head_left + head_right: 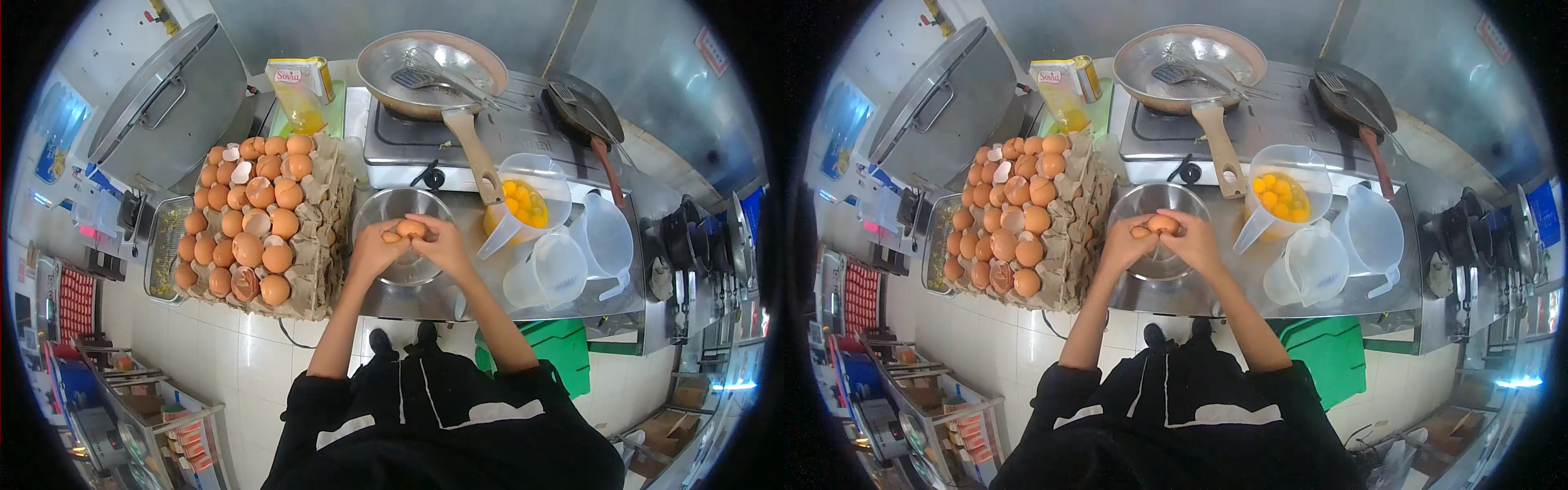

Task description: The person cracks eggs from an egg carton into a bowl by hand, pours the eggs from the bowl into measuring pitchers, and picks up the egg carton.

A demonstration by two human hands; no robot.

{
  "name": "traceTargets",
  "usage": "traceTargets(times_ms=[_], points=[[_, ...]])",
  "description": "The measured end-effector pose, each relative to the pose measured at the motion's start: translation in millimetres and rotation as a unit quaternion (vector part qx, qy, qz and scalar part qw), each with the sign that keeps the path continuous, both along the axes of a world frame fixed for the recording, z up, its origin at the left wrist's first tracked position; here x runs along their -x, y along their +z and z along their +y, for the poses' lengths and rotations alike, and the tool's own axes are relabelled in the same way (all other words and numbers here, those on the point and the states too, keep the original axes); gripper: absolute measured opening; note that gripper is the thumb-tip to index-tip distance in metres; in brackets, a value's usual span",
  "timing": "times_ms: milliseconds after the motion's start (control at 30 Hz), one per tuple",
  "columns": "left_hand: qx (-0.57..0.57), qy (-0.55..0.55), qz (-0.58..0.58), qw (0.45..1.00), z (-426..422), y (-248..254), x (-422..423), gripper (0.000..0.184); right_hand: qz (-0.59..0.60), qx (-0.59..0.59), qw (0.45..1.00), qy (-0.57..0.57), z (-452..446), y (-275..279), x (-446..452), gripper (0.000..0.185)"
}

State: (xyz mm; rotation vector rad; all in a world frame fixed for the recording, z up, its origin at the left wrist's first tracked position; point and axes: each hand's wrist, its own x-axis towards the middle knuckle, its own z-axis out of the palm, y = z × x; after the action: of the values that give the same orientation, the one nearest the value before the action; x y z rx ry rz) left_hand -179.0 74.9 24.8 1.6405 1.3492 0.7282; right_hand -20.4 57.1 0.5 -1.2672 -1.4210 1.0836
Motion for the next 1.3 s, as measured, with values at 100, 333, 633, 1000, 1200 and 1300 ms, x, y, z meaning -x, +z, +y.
traceTargets(times_ms=[100,333,633,1000,1200,1300], points=[[-0.018,-0.009,-0.002,1.000,1.1,0.0,1.4,0.038,-0.011,0.026,0.999,0.023,0.7,2.6,-1.7,0.046],[-0.123,0.024,0.122,0.985,-10.0,10.6,2.0,0.049,-0.353,-0.207,0.912,-0.019,-16.0,19.1,-0.3,0.057],[-0.068,0.180,-0.192,0.962,-36.5,4.9,14.2,0.054,0.011,-0.150,0.989,-0.009,3.0,90.6,55.2,0.043],[-0.084,0.162,-0.253,0.950,-46.1,-2.0,31.7,0.036,-0.220,-0.358,0.886,0.194,101.4,150.7,273.2,0.032],[-0.016,0.171,-0.358,0.918,-49.1,-2.3,35.5,0.044,-0.455,-0.311,0.814,0.184,124.3,138.2,302.6,0.020],[-0.003,0.168,-0.392,0.904,-52.0,-0.4,36.7,0.041,-0.483,-0.297,0.792,0.226,135.6,140.3,309.3,0.022]])
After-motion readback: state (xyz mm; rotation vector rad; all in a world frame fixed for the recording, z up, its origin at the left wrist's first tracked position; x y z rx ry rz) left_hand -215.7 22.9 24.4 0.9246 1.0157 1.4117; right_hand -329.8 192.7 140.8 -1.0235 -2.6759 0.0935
